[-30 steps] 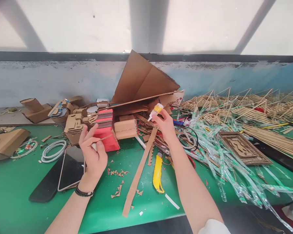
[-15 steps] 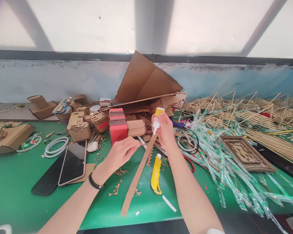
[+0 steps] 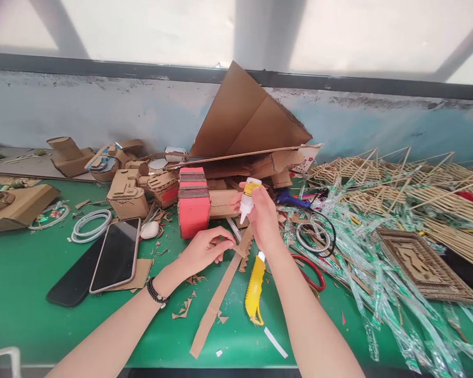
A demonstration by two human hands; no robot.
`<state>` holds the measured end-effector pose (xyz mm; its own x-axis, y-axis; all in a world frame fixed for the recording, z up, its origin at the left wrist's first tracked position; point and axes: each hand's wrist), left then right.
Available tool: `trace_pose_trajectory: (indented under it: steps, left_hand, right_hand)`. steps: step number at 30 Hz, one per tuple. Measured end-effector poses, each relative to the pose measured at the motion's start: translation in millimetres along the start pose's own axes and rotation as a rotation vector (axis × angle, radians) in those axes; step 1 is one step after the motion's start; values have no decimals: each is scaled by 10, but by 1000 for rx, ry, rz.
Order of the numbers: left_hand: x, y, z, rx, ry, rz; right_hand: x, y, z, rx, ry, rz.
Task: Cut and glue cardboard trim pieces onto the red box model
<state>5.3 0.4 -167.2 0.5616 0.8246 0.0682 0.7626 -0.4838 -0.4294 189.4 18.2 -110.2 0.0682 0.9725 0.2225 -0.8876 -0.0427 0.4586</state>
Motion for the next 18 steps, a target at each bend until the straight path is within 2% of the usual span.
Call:
trace_pose_trajectory:
  steps: [7, 18]
  left_hand:
    - [-4, -17, -24, -53, -69, -39]
    - [-14, -19, -45, -94, -60, -88]
  right_hand:
    - [-37, 57, 17, 24, 62, 32]
    - [-44, 78, 42, 0, 70, 36]
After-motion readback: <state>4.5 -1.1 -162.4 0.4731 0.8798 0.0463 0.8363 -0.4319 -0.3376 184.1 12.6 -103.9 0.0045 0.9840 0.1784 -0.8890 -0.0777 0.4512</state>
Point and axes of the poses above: each hand's wrist, its own x-axis towards the middle knuckle, its own y-axis out of the palm, z = x × y, and after that the axes turned 10 degrees about x, right-handed
